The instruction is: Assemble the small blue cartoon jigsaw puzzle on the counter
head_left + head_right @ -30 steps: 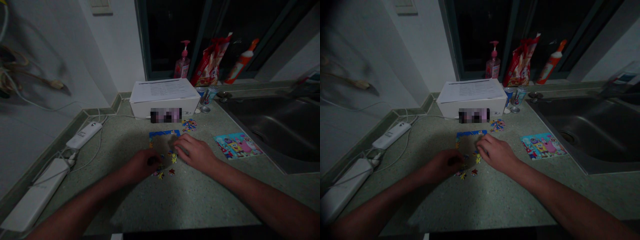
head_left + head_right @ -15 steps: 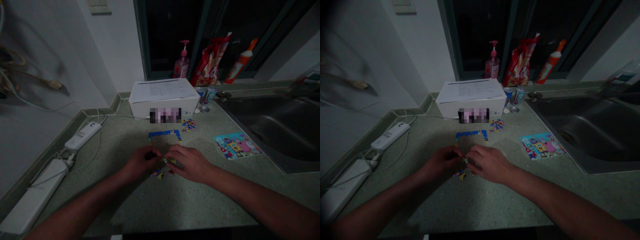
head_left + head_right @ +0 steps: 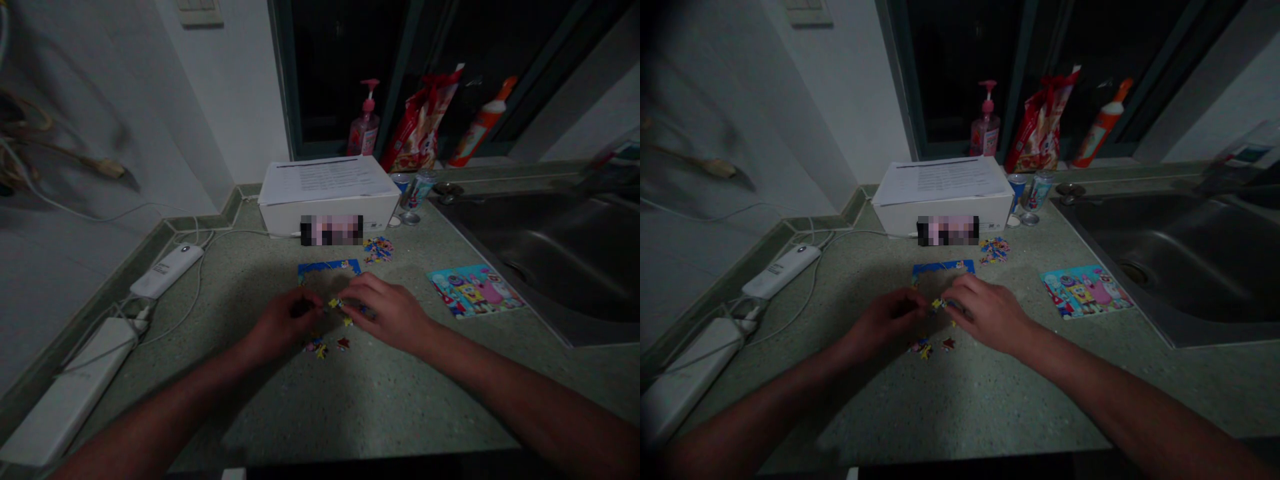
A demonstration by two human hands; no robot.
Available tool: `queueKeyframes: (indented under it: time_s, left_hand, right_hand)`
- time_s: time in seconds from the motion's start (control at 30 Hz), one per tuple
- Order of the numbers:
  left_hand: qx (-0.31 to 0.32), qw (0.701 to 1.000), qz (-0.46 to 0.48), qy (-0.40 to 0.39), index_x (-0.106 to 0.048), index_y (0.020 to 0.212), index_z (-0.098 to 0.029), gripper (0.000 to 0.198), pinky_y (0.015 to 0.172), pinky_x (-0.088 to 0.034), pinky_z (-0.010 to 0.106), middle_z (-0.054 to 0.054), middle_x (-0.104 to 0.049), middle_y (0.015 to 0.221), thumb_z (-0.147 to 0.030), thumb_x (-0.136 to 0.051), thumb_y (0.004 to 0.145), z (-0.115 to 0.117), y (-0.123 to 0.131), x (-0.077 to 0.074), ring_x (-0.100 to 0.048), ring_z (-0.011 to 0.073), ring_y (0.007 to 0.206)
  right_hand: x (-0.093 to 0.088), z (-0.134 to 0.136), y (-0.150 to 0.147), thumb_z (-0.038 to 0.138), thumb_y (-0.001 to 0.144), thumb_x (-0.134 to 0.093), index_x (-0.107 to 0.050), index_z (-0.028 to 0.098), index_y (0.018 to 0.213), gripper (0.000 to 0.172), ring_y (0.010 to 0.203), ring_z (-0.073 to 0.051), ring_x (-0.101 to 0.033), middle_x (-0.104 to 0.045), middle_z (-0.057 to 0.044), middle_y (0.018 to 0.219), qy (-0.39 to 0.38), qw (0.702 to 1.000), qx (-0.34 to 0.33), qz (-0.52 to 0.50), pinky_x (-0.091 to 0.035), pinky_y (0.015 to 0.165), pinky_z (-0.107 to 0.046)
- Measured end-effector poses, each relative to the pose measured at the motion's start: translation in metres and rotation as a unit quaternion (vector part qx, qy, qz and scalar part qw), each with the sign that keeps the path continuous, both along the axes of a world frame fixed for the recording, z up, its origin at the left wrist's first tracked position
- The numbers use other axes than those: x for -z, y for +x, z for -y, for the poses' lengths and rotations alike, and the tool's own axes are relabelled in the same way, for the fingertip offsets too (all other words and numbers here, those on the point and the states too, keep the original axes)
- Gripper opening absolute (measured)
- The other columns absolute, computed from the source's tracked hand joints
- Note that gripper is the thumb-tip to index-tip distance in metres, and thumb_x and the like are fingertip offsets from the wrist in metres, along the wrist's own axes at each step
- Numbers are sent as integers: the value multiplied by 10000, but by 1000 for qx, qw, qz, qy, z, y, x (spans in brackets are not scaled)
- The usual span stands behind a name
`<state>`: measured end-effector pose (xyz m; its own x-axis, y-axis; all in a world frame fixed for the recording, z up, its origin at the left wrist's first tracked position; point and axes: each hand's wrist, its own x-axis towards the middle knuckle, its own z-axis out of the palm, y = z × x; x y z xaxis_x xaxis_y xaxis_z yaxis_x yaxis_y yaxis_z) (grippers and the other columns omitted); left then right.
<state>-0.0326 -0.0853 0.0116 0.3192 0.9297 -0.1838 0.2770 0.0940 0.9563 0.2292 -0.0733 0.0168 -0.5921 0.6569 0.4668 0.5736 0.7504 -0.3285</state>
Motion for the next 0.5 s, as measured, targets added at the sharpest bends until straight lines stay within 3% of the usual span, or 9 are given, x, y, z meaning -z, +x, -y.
queueKeyframes:
  time_s: [0.13, 0.27, 0.5]
  left_hand:
    - [-23, 998, -45, 39, -738, 959, -222, 200, 808, -532, 407, 77, -751, 922, -397, -770, 866, -6, -4, 5, -658, 245, 844]
    - [-36, 994, -79, 59, -737, 970, -224, 190, 802, -527, 411, 82, -763, 937, -387, -747, 874, -10, -5, 9, -668, 250, 838]
    - [-39, 993, -72, 80, -733, 964, -248, 198, 753, -510, 401, 79, -768, 914, -417, -749, 863, -12, -7, 15, -653, 241, 807]
  right_hand:
    - [-5, -26, 23, 297, 1036, -664, -740, 243, 1152, 149, 822, -205, -716, -746, -82, 1105, -15, 996, 90, -25, -589, 710, -351]
    - [1, -46, 39, 269, 993, -698, -754, 225, 1097, 126, 782, -202, -700, -742, -81, 1074, -47, 993, 112, 1, -566, 676, -348]
    - [20, -36, 42, 258, 1005, -676, -757, 213, 1124, 151, 822, -200, -726, -758, -76, 1091, -88, 987, 132, 33, -572, 732, -351]
